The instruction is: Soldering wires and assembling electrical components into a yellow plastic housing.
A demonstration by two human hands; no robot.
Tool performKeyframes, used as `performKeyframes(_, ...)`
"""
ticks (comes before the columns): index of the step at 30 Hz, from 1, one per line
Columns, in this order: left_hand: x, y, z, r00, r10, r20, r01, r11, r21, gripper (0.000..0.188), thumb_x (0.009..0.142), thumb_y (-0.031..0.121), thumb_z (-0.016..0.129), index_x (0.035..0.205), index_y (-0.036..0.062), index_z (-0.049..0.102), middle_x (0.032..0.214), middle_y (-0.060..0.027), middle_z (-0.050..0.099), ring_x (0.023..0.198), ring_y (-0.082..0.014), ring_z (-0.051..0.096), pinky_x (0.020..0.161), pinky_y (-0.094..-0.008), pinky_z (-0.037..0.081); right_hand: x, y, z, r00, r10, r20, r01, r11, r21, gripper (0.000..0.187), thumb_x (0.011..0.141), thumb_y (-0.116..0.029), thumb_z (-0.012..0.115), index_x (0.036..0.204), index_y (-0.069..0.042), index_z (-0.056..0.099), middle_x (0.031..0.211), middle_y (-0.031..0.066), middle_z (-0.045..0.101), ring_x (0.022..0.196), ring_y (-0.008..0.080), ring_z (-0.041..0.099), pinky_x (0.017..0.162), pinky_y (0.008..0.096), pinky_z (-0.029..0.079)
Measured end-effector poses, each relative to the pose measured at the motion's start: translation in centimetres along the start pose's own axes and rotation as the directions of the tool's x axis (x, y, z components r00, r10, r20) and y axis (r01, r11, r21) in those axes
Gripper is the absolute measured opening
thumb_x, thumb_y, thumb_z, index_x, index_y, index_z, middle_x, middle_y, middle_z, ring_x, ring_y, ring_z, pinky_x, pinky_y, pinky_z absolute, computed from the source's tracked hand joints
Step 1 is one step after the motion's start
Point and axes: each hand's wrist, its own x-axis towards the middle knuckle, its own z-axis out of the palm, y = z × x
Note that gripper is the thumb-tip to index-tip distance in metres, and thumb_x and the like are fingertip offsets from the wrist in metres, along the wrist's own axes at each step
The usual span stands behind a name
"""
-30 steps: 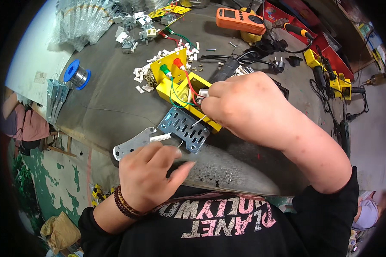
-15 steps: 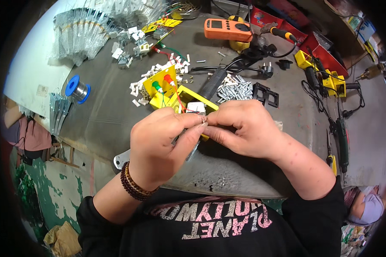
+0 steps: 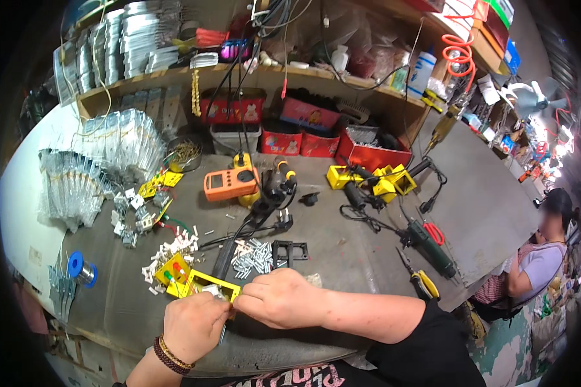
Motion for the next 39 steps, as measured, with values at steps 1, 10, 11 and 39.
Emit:
performKeyframes(1,0.2,-0.1,0.0,1.0,0.01,-0.011,-0.01,1.0,-0.001,0.009,0.076,0.014,0.076,0.081,0.0106,0.069,0.069,-0.0059,0.059,0.063,-0.0272,0.062,0.056,-0.0382,0.05,-0.1,0.0,0.0,1.0,-0.004,0.001,0.004,1.0,-0.015,0.012,0.081,-0.017,0.067,0.09,-0.01,0.063,0.073,0.002,0.058,0.065,0.0192,0.063,0.054,0.0322,0.05)
performKeyframes(10,0.0,-1.0,1.1,0.995,-0.022,-0.101,0.014,0.997,-0.08,0.019,0.072,0.019,0.082,0.075,0.0091,0.066,0.069,-0.0069,0.06,0.062,-0.026,0.061,0.056,-0.0379,0.048,-2.2,2.1,-2.3,0.756,0.577,0.309,-0.643,0.742,0.189,0.017,0.089,-0.026,0.071,0.096,-0.01,0.069,0.085,0.0116,0.07,0.076,0.0298,0.069,0.068,0.0385,0.055)
performKeyframes(11,-0.1,-0.8,0.7,0.994,-0.032,-0.103,0.023,0.996,-0.085,0.019,0.072,0.019,0.082,0.075,0.0091,0.066,0.069,-0.0069,0.06,0.062,-0.026,0.061,0.056,-0.0379,0.048,-3.0,3.1,-3.2,0.663,0.655,0.362,-0.728,0.676,0.113,0.019,0.09,-0.027,0.069,0.098,-0.01,0.07,0.087,0.0129,0.071,0.079,0.0316,0.07,0.071,0.0405,0.055)
performKeyframes(39,-13.1,-10.3,-4.2,0.345,-0.939,-0.008,0.304,0.12,-0.945,0.008,0.102,0.011,0.05,0.107,0.0055,0.055,0.087,-0.0029,0.06,0.058,-0.007,0.052,0.049,-0.0181,0.041,8.7,38.4,-20.6,0.515,0.639,-0.571,-0.847,0.278,-0.453,0.039,0.085,-0.044,0.069,0.106,-0.011,0.071,0.104,0.0157,0.072,0.103,0.0335,0.068,0.088,0.0443,0.052)
